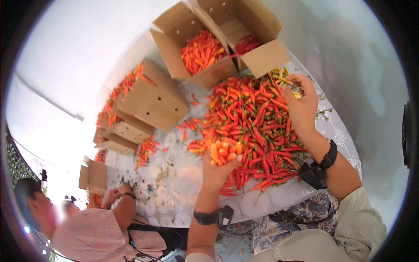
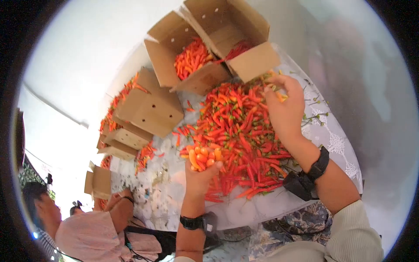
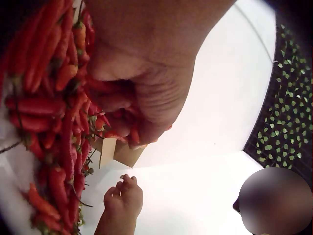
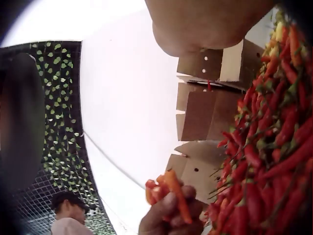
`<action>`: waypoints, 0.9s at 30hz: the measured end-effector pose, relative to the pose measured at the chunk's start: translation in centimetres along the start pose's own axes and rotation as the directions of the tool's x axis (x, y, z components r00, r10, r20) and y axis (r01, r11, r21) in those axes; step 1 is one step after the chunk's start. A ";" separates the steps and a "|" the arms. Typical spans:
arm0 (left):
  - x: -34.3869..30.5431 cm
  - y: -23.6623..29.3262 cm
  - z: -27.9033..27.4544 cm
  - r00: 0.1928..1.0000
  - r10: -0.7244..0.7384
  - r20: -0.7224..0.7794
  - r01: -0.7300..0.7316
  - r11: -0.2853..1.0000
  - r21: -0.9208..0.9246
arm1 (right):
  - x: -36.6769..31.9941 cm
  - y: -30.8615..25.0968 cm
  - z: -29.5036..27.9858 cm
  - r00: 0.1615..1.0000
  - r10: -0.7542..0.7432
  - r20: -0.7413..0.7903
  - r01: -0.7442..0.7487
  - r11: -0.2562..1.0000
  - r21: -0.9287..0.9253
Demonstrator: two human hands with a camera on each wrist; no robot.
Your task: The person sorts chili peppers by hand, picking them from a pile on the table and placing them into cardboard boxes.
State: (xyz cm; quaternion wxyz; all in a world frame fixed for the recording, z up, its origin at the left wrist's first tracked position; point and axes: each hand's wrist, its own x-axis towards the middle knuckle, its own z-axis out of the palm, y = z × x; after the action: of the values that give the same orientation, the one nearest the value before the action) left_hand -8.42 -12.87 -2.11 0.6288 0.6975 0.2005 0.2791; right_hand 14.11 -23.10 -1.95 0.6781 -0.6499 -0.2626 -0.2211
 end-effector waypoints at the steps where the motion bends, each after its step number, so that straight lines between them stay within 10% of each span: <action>1: -0.1 0.2 0.3 0.999 -0.022 -0.031 0.021 0.999 -0.036 | 0.2 -0.4 -0.5 0.999 -0.033 0.040 0.034 0.999 -0.015; 4: 0.0 -0.1 1.3 0.997 0.003 -0.075 -0.007 0.999 -0.053 | -0.8 -3.3 -1.4 0.875 0.098 0.474 -0.174 0.977 0.119; 6: 0.0 -0.1 1.5 0.999 -0.015 -0.049 0.014 1.000 -0.026 | -2.5 -3.6 -0.9 0.712 -0.249 0.656 0.086 0.959 0.272; 10: 0.0 0.3 2.3 0.998 -0.053 -0.034 0.053 0.999 -0.014 | -5.0 -3.7 -0.6 0.608 -0.340 0.718 0.218 0.940 0.261; 24: 0.1 3.2 2.4 0.999 -0.032 -0.023 0.035 0.989 0.147 | -3.7 -3.9 -1.5 0.693 -0.410 0.594 0.327 0.912 0.248; 27: 0.7 5.6 2.8 0.982 0.137 -0.128 -0.111 0.976 0.190 | -2.2 -3.5 -1.4 0.875 -0.275 0.399 0.225 0.960 0.169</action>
State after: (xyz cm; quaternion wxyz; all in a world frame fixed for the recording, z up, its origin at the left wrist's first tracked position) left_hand -6.52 -15.30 3.42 0.5281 0.7417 0.2250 0.3469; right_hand 10.31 -24.78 -0.71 0.6087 -0.6017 -0.4959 -0.1466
